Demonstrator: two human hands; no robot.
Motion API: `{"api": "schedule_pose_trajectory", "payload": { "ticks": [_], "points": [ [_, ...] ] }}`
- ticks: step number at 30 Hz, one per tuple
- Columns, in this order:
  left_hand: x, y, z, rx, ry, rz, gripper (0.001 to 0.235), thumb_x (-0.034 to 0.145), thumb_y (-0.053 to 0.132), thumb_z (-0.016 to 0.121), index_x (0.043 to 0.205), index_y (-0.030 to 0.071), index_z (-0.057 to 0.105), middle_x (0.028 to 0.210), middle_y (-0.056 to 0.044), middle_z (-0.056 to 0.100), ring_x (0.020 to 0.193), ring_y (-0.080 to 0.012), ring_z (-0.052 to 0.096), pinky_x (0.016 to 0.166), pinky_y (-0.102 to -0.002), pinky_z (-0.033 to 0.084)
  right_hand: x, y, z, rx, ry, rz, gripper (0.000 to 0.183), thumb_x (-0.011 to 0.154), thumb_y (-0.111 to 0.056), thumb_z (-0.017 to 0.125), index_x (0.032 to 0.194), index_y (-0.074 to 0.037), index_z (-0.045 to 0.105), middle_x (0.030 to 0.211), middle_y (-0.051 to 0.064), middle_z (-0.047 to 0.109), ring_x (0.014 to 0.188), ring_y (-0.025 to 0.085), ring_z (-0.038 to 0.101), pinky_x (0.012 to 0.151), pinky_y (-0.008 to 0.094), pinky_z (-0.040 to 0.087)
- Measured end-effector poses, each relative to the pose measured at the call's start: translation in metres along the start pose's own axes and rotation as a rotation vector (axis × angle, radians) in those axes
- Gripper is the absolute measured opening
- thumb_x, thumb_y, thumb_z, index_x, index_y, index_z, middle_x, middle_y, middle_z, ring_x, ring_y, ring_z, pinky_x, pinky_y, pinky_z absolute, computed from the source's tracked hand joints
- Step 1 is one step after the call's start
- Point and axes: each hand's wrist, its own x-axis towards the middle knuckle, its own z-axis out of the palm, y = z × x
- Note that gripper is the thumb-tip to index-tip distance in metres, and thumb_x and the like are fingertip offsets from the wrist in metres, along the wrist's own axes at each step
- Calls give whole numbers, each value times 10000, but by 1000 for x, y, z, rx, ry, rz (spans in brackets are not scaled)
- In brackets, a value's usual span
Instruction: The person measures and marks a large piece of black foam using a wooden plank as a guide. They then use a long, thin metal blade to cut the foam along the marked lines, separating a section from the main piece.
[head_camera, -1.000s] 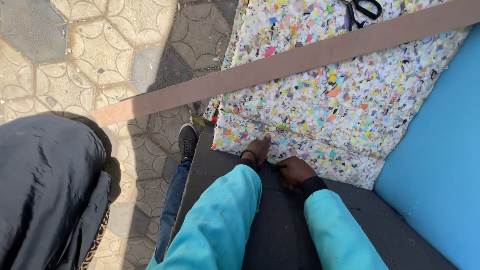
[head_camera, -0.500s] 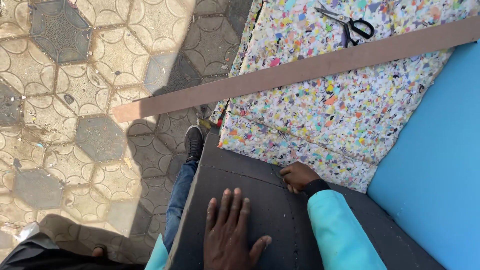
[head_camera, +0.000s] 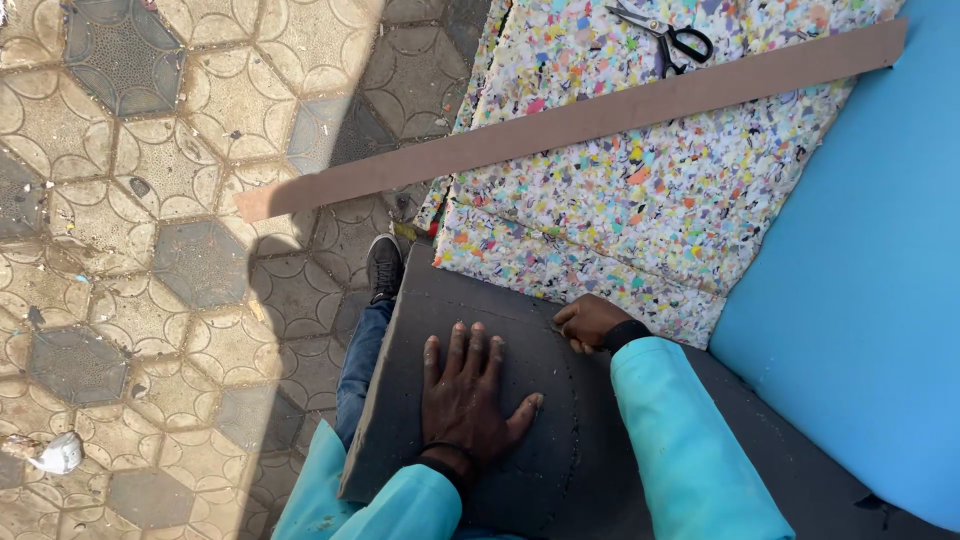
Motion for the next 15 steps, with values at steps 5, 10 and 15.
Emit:
{"api": "schedule_pose_trajectory", "payload": {
  "ticks": [5,10,15],
  "points": [
    [-1,2,-1,1,64,4,1077,1005,927,669,1676,86,727,1807,-275,622,1730,-555,478,1440,-832,235,-45,7,12,9,40,-37,588,1204,-98,731,1792,-116,709,940,174,894,742,313,773,740,551,681],
    [8,11,-49,-26,-321,-84,1107,1069,957,537,1803,129,577,1897,-229,513,1843,-470,329,1485,-778,71,-77,23,20,61,104,-154,621,1111,-96,727,1718,34,726,833,232,883,670,288,852,652,440,712],
    [10,10,-49,-19,-355,-91,1145,1057,986,475,1814,130,562,1915,-231,497,1849,-474,315,1487,-776,60,-103,20,29,81,121,-168,615,1123,-95,700,1718,56,718,825,238,880,656,292,839,626,447,691]
  ]
}}
